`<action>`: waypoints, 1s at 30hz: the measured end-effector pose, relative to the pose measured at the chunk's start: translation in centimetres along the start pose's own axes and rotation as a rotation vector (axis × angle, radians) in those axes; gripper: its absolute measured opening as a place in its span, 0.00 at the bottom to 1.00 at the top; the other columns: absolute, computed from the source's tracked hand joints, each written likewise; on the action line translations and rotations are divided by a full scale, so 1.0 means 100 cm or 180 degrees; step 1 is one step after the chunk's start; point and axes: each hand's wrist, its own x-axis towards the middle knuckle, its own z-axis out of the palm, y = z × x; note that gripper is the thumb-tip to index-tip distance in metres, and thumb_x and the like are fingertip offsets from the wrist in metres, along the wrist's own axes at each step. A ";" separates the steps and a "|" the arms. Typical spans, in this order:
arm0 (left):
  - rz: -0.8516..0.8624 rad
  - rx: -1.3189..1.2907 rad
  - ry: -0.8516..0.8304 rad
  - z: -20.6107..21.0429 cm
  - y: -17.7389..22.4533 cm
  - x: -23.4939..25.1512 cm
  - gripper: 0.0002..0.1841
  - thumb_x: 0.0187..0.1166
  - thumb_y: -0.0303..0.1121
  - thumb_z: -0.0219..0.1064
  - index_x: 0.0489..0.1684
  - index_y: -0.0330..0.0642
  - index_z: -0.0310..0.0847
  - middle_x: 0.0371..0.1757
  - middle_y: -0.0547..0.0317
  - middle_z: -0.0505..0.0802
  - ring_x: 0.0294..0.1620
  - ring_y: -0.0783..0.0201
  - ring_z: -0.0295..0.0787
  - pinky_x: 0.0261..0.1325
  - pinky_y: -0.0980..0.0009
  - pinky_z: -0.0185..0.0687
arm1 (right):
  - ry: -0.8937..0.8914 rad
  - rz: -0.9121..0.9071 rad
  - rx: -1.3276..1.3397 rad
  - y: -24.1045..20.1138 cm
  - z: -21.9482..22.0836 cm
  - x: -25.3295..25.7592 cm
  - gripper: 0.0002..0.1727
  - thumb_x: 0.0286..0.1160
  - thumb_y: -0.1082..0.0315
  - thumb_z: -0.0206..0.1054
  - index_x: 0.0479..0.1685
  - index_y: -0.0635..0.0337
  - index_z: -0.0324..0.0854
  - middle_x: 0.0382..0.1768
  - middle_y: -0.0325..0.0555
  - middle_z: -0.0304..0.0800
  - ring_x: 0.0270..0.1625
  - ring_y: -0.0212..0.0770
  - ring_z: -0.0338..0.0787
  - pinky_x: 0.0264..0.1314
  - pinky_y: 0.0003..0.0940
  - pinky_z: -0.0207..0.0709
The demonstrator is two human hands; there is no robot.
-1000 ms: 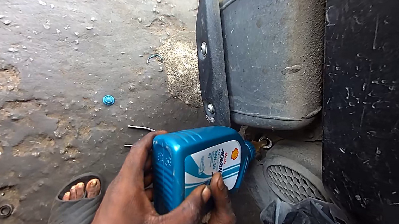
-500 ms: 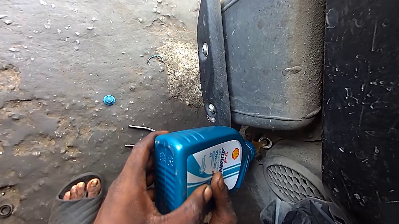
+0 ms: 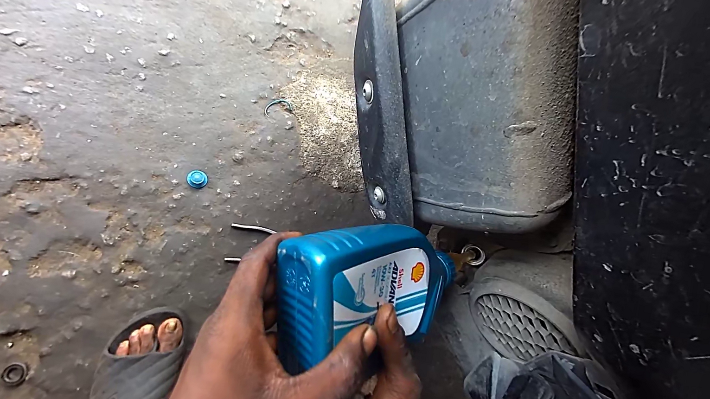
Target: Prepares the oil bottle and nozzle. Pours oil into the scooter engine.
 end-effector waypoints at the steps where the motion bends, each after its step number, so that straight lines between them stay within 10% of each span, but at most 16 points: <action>1: -0.0011 -0.0007 0.0000 0.000 0.000 0.000 0.46 0.63 0.38 0.86 0.82 0.35 0.60 0.59 0.54 0.92 0.48 0.61 0.97 0.44 0.67 0.99 | 0.0023 0.0014 0.0013 0.000 0.000 0.000 0.15 0.69 0.61 0.78 0.45 0.62 0.87 0.40 0.53 0.95 0.45 0.39 0.97 0.52 0.36 0.91; 30: 0.0008 -0.0026 -0.0003 0.000 0.001 0.000 0.47 0.63 0.37 0.85 0.82 0.34 0.59 0.58 0.53 0.91 0.48 0.61 0.96 0.45 0.67 0.99 | 0.0109 0.0016 -0.0095 -0.001 0.004 -0.003 0.19 0.66 0.56 0.80 0.47 0.60 0.86 0.40 0.49 0.95 0.46 0.37 0.97 0.52 0.34 0.91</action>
